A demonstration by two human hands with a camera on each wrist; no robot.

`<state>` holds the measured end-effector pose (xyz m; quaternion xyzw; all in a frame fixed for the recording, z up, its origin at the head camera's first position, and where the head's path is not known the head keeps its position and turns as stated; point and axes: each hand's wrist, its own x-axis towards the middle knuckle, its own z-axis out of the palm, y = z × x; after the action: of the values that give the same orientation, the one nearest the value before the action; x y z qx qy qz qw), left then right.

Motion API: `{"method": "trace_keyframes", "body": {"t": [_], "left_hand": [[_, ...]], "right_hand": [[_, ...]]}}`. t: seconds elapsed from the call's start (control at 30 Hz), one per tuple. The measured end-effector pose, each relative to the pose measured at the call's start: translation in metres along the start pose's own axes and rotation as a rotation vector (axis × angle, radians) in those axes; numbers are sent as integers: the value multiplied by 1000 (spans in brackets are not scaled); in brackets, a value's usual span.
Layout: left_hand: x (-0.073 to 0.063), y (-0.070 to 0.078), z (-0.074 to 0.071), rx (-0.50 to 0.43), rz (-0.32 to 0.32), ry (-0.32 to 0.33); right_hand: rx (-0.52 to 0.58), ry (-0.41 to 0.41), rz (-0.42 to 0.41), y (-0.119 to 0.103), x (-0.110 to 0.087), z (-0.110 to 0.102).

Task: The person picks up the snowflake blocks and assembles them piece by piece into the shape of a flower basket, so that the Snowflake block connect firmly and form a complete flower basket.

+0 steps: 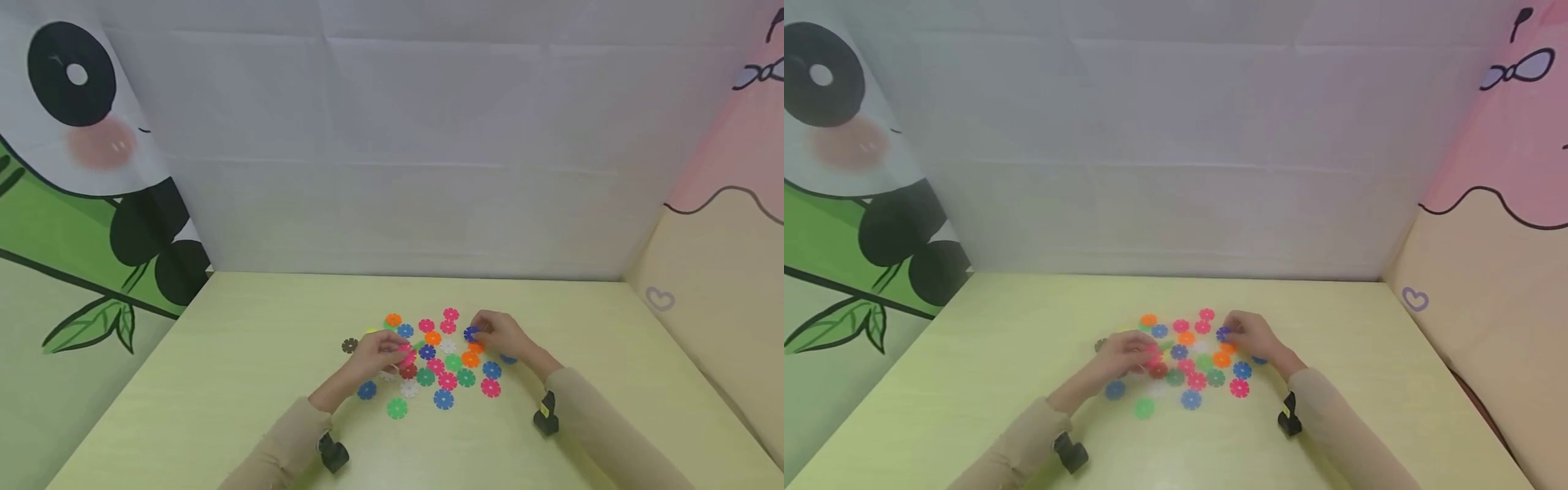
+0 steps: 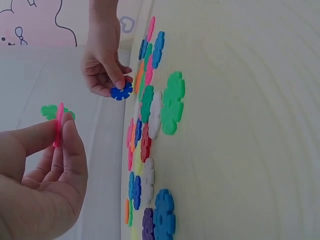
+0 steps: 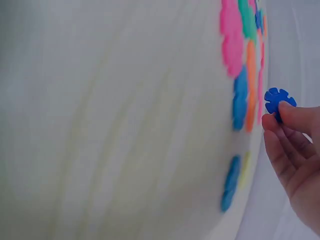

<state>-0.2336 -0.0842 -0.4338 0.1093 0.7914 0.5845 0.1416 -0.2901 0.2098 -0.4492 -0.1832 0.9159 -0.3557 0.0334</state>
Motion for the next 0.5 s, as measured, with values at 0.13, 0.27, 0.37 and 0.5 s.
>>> {"method": "trace_keyframes", "body": {"t": [0.13,0.27,0.37,0.5], "left_hand": [[0,1,2,-23,-5,-1],[0,2,4,-40,-14,25],[1,3,5,-57,-31,42],[1,2,6,-75,-47,48]], "right_hand": [[98,5,-61,-22,-4,4],[306,-44,-67,-47,-10,10],[430,-61,-44,-61,-13,15],[523,-37,-1,-70,-15,22]]}}
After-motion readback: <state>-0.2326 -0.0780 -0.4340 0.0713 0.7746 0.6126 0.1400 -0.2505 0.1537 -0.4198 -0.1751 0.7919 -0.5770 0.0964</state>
